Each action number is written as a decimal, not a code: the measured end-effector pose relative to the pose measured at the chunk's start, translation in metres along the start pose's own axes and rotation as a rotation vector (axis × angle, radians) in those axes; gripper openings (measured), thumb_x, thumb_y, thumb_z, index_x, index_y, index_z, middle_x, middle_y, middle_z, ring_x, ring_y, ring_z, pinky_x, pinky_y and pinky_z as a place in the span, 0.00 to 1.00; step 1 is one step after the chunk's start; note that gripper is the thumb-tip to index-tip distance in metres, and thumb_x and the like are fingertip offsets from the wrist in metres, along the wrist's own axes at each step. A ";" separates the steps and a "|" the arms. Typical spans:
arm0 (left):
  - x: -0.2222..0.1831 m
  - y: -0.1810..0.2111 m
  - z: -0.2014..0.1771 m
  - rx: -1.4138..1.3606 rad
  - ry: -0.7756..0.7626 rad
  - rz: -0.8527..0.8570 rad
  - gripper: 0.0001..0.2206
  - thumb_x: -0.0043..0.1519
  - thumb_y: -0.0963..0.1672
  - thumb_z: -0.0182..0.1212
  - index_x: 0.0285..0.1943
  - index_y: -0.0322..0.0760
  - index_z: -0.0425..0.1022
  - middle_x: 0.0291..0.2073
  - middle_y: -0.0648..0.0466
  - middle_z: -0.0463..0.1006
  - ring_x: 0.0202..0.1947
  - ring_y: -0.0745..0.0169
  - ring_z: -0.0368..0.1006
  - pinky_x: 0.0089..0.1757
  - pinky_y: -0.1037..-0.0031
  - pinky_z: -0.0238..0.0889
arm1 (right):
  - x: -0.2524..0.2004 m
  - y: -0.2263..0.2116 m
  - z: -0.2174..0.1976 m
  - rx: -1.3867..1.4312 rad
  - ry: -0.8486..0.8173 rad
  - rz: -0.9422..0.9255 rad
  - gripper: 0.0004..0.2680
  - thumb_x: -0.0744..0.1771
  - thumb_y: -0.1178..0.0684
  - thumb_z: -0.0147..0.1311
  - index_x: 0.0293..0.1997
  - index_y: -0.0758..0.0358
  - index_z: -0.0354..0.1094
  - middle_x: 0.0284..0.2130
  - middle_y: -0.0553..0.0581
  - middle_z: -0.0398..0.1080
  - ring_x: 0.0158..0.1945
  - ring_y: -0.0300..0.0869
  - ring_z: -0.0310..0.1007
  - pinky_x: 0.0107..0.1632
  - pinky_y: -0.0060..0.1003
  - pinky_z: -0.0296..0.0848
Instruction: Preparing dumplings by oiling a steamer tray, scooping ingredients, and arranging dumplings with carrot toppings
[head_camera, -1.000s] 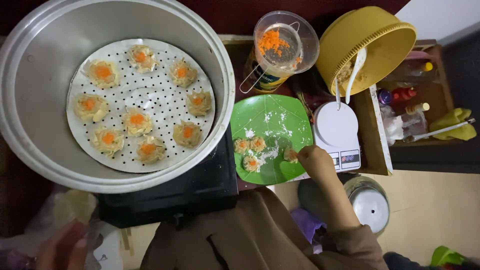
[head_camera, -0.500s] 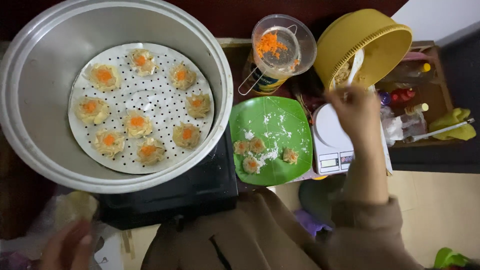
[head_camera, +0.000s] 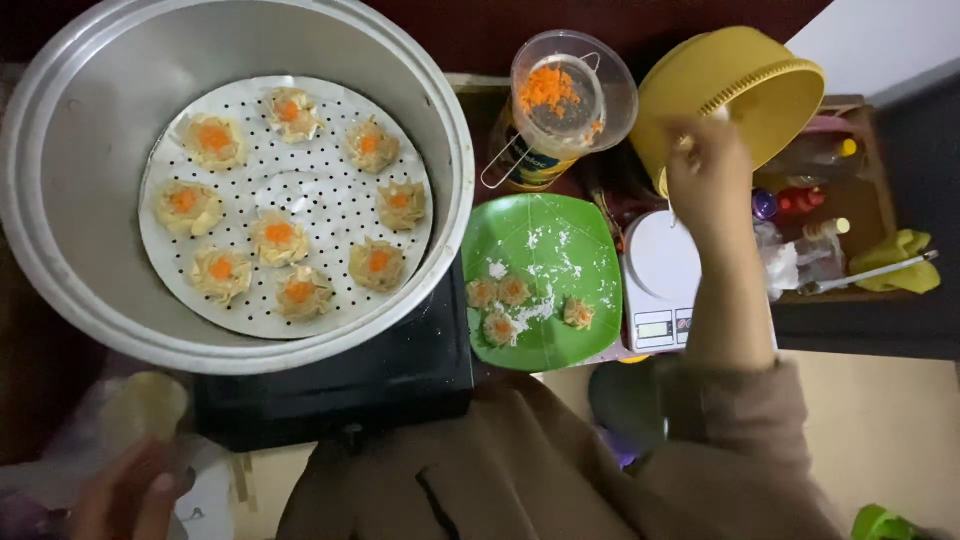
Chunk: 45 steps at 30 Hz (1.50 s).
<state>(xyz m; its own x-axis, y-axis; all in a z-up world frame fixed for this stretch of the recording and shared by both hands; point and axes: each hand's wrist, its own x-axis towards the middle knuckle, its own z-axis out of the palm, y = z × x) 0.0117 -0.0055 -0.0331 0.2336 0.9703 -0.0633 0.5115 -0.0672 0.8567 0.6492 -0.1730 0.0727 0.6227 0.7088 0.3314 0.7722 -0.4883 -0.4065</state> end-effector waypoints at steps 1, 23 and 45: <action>0.002 -0.022 0.001 -0.135 -0.014 0.023 0.20 0.71 0.39 0.54 0.72 0.23 0.69 0.56 0.34 0.76 0.53 0.49 0.74 0.53 0.67 0.69 | -0.022 0.016 0.000 -0.019 0.039 -0.001 0.10 0.68 0.64 0.49 0.52 0.67 0.76 0.46 0.65 0.76 0.48 0.55 0.73 0.48 0.49 0.69; 0.000 0.006 0.000 0.100 -0.044 -0.056 0.20 0.69 0.39 0.57 0.72 0.31 0.73 0.57 0.41 0.78 0.47 0.54 0.71 0.47 0.70 0.61 | -0.278 0.043 0.124 -0.419 -0.087 0.023 0.27 0.57 0.64 0.50 0.63 0.47 0.71 0.61 0.59 0.68 0.55 0.58 0.66 0.51 0.54 0.67; 0.002 0.025 0.006 0.016 -0.022 -0.014 0.19 0.69 0.38 0.56 0.70 0.26 0.72 0.61 0.34 0.75 0.59 0.43 0.71 0.56 0.60 0.65 | -0.277 0.051 0.135 -0.549 -0.182 0.083 0.29 0.58 0.59 0.53 0.67 0.37 0.65 0.67 0.56 0.60 0.62 0.60 0.61 0.52 0.57 0.65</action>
<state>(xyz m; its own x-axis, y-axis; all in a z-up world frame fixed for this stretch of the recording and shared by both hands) 0.0299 -0.0061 -0.0145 0.2442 0.9658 -0.0870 0.5279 -0.0571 0.8474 0.4988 -0.3256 -0.1548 0.6897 0.7092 0.1461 0.7043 -0.7039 0.0922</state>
